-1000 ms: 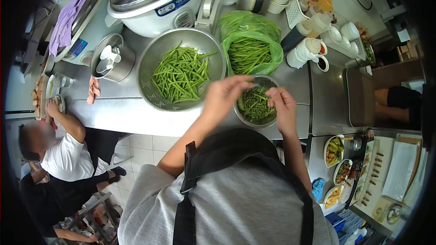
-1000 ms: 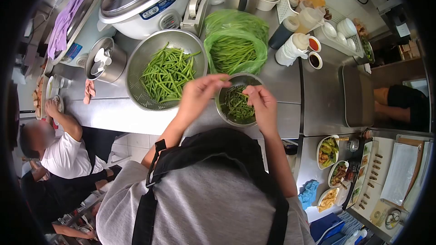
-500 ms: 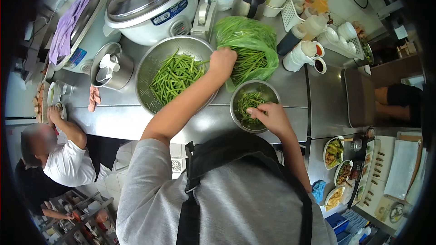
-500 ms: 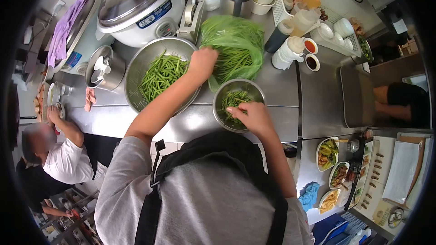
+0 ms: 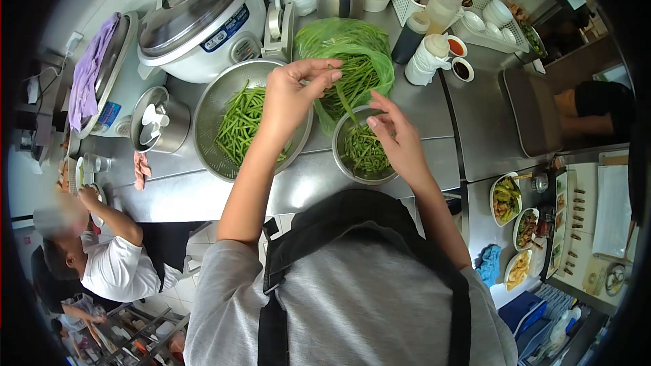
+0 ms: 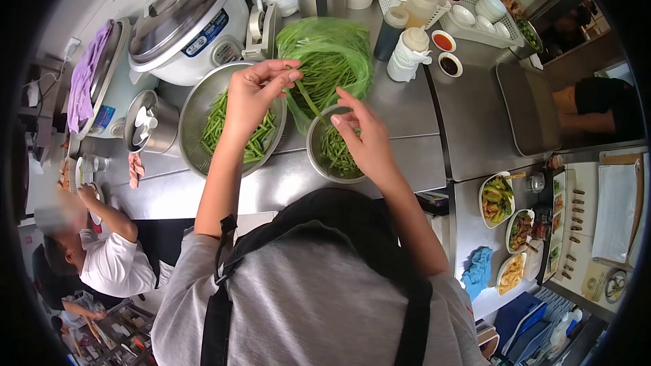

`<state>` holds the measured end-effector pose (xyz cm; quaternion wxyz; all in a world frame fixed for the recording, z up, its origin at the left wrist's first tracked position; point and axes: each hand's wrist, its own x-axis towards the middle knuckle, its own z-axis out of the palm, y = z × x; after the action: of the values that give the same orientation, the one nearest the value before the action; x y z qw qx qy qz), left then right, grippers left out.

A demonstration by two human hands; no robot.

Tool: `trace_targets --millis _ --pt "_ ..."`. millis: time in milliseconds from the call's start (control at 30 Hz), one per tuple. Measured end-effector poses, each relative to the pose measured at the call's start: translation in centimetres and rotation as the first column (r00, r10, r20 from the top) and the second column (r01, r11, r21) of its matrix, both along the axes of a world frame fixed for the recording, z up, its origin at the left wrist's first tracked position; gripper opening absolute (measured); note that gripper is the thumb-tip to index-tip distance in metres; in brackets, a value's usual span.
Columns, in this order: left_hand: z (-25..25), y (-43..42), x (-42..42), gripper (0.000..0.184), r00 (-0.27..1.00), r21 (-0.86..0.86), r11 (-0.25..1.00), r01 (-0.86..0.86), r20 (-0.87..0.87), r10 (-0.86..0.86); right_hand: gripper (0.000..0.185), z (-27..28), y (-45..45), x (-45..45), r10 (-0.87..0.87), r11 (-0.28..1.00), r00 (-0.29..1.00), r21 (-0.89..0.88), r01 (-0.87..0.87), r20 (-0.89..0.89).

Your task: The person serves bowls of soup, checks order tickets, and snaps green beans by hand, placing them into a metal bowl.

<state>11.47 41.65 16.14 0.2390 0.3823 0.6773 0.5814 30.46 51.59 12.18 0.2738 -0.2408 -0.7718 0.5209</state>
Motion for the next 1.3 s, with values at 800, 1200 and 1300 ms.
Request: trace_targets --millis 800,1200,1300 --pt "-1.0 -2.3 4.9 0.026 0.537 -0.101 0.991 0.085 -0.833 -0.131 0.023 1.3 -0.9 1.6 0.152 0.988 0.957 -0.063 -0.14 0.247" --pt "-4.5 -1.7 6.0 0.016 0.903 0.131 0.96 0.249 0.327 -0.279 0.022 -0.3 0.9 2.0 -0.065 0.826 0.973 -0.559 -0.073 -0.223" --pt "-4.6 -1.3 5.5 0.021 0.836 0.198 0.958 0.207 0.473 -0.278 0.026 -0.7 0.3 2.4 0.064 0.722 0.98 -0.669 -0.177 -0.19"
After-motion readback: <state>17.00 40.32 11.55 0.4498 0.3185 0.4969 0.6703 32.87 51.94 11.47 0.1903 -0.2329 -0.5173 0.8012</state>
